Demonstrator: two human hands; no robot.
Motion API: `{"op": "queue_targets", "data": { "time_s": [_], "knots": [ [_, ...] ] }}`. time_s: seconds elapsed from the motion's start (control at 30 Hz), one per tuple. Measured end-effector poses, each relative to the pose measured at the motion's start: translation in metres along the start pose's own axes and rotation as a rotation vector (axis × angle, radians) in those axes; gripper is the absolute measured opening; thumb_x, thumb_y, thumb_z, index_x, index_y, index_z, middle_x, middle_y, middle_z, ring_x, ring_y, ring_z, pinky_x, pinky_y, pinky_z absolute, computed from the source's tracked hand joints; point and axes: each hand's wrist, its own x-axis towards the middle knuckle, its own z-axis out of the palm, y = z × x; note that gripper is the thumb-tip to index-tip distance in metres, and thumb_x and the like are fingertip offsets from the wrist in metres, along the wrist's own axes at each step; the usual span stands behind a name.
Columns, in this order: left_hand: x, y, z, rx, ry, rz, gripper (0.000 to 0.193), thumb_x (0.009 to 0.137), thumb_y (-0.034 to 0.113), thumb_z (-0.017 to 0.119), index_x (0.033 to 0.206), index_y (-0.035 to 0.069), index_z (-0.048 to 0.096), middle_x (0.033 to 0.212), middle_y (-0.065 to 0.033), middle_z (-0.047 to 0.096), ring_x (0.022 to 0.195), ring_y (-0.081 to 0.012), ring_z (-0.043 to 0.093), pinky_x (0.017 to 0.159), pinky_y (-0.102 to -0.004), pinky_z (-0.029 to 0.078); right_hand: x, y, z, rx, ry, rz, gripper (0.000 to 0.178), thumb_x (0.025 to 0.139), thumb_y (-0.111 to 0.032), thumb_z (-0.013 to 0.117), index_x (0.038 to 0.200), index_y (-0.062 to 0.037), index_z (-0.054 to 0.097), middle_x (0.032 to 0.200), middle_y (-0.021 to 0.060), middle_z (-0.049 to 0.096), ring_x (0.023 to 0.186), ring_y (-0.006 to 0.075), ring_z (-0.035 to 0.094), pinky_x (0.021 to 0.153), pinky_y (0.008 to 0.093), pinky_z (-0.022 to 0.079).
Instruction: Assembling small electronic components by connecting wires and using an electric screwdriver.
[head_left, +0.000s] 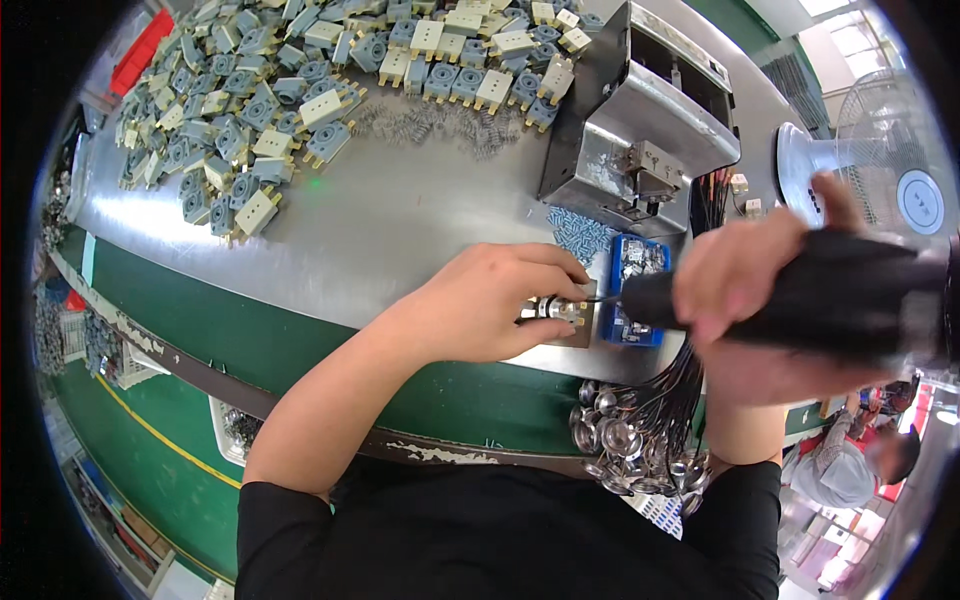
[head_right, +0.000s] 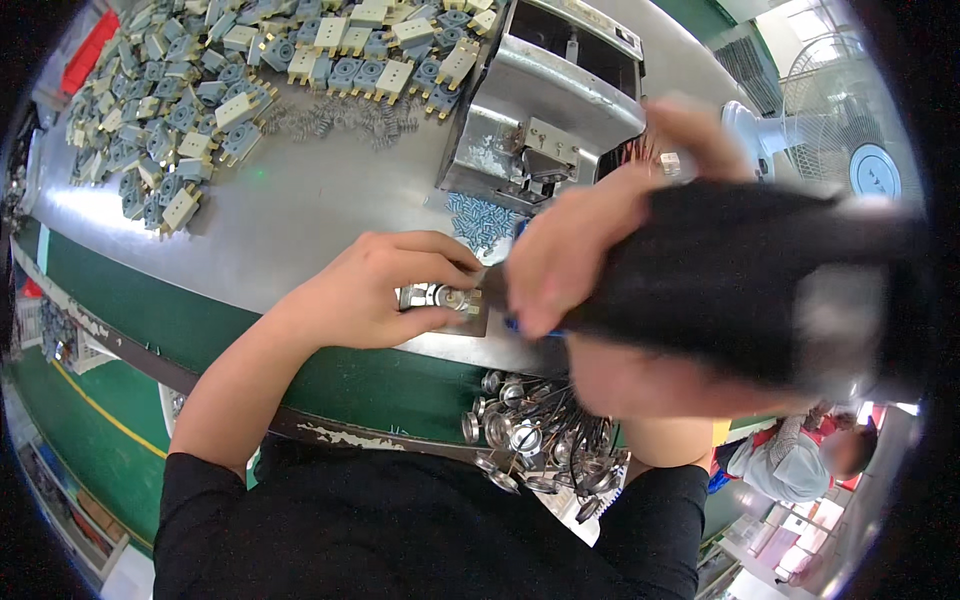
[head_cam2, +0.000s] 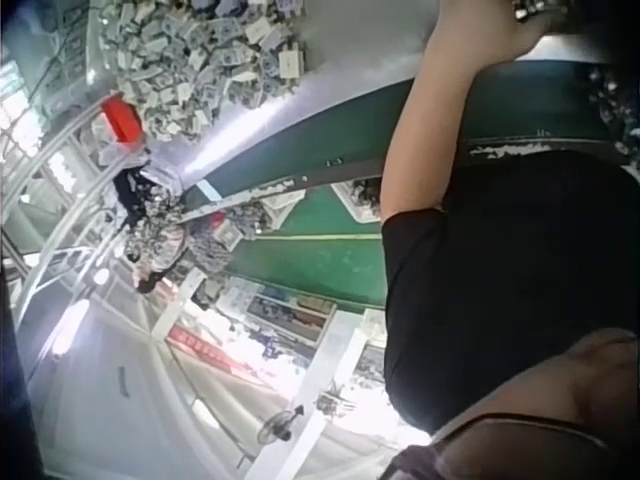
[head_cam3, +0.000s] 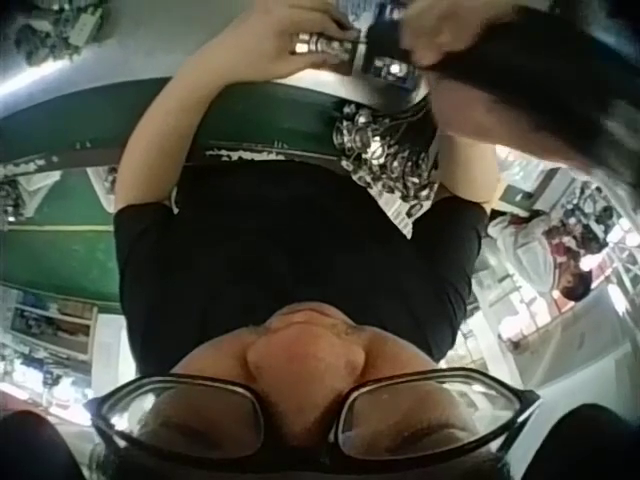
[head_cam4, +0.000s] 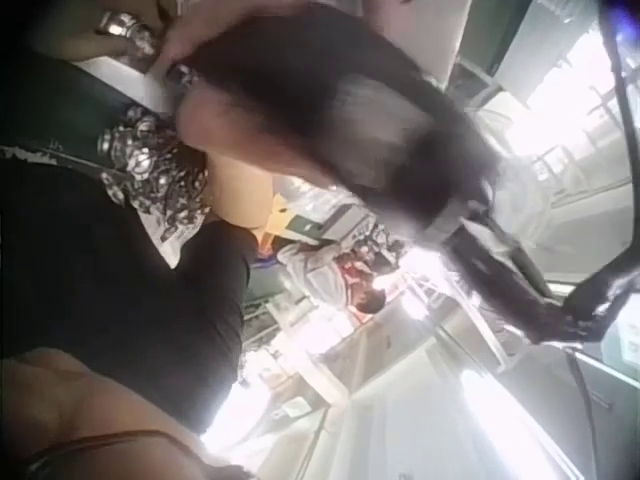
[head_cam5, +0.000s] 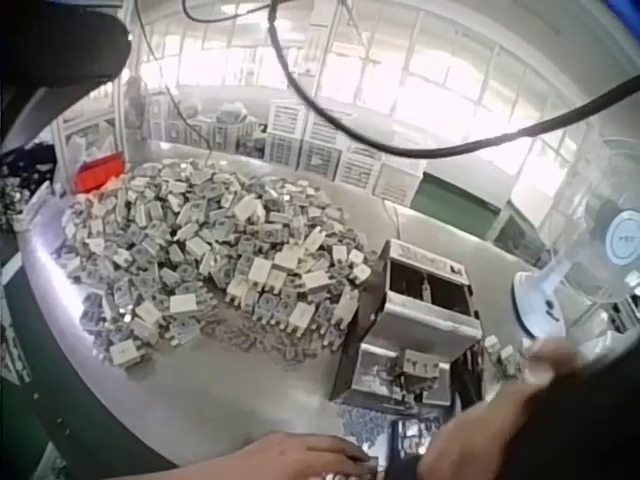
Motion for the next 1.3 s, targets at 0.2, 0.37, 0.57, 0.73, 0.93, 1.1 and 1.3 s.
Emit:
{"op": "queue_targets", "data": {
  "time_s": [0.2, 0.37, 0.57, 0.73, 0.93, 1.1, 1.3],
  "knots": [
    [-0.003, 0.002, -0.003, 0.034, -0.003, 0.017, 0.030, 0.080, 0.009, 0.086, 0.109, 0.004, 0.076, 0.125, -0.0129, 0.076, 0.112, -0.0344, 0.074, 0.095, -0.0426, 0.061, 0.039, 0.012, -0.048, -0.092, 0.242, -0.159, 0.120, 0.081, -0.099, 0.049, 0.152, -0.0035, 0.042, 0.085, 0.0046, 0.058, 0.065, 0.0177, 0.055, 0.063, 0.0365, 0.047],
    [-0.001, 0.006, -0.002, 0.024, -0.023, -0.030, 0.030, 0.081, 0.010, 0.087, 0.110, 0.005, 0.078, 0.125, -0.0124, 0.076, 0.111, -0.0333, 0.075, 0.095, -0.0418, 0.061, 0.044, 0.015, -0.044, -0.309, 0.479, -0.025, 0.120, 0.080, -0.100, 0.048, 0.148, -0.0011, 0.043, 0.079, 0.0077, 0.056, 0.062, 0.0212, 0.054, 0.061, 0.0388, 0.047],
    [0.001, 0.007, -0.003, 0.023, -0.017, -0.036, 0.031, 0.080, 0.010, 0.087, 0.110, 0.004, 0.078, 0.125, -0.0117, 0.077, 0.111, -0.0334, 0.075, 0.095, -0.0419, 0.061, 0.047, 0.020, -0.045, -0.378, 0.494, -0.013, 0.119, 0.081, -0.100, 0.044, 0.146, -0.0006, 0.043, 0.079, 0.0089, 0.056, 0.061, 0.0222, 0.055, 0.061, 0.0396, 0.047],
    [0.003, 0.007, -0.004, 0.022, -0.022, -0.036, 0.032, 0.079, 0.010, 0.087, 0.109, 0.004, 0.078, 0.125, -0.0117, 0.077, 0.110, -0.0333, 0.075, 0.095, -0.0422, 0.061, 0.046, 0.022, -0.047, -0.352, 0.471, -0.014, 0.115, 0.082, -0.100, 0.044, 0.142, -0.0011, 0.044, 0.079, 0.0091, 0.056, 0.061, 0.0224, 0.055, 0.060, 0.0393, 0.048],
    [0.001, 0.007, -0.002, 0.025, -0.021, -0.042, 0.031, 0.080, 0.009, 0.087, 0.109, 0.004, 0.078, 0.124, -0.0119, 0.077, 0.111, -0.0333, 0.075, 0.095, -0.0422, 0.061, 0.041, 0.027, -0.049, -0.322, 0.430, -0.016, 0.111, 0.082, -0.100, 0.045, 0.134, -0.0022, 0.046, 0.080, 0.0087, 0.057, 0.060, 0.0226, 0.055, 0.059, 0.0393, 0.048],
    [-0.002, 0.006, 0.000, 0.027, -0.015, -0.030, 0.032, 0.080, 0.009, 0.087, 0.111, 0.004, 0.077, 0.125, -0.0130, 0.076, 0.111, -0.0339, 0.075, 0.096, -0.0419, 0.060, 0.039, 0.022, -0.038, -0.382, 0.397, -0.010, 0.113, 0.081, -0.100, 0.047, 0.136, -0.0020, 0.045, 0.080, 0.0090, 0.057, 0.059, 0.0228, 0.056, 0.059, 0.0392, 0.048],
    [-0.004, 0.005, -0.001, 0.015, 0.005, -0.026, 0.033, 0.081, 0.010, 0.086, 0.112, 0.004, 0.077, 0.126, -0.0132, 0.075, 0.112, -0.0341, 0.074, 0.096, -0.0419, 0.060, 0.026, 0.004, -0.016, -0.108, 0.326, 0.189, 0.117, 0.084, -0.097, 0.048, 0.149, 0.0003, 0.040, 0.078, 0.0057, 0.055, 0.057, 0.0189, 0.056, 0.057, 0.0382, 0.049]
  ]
}}
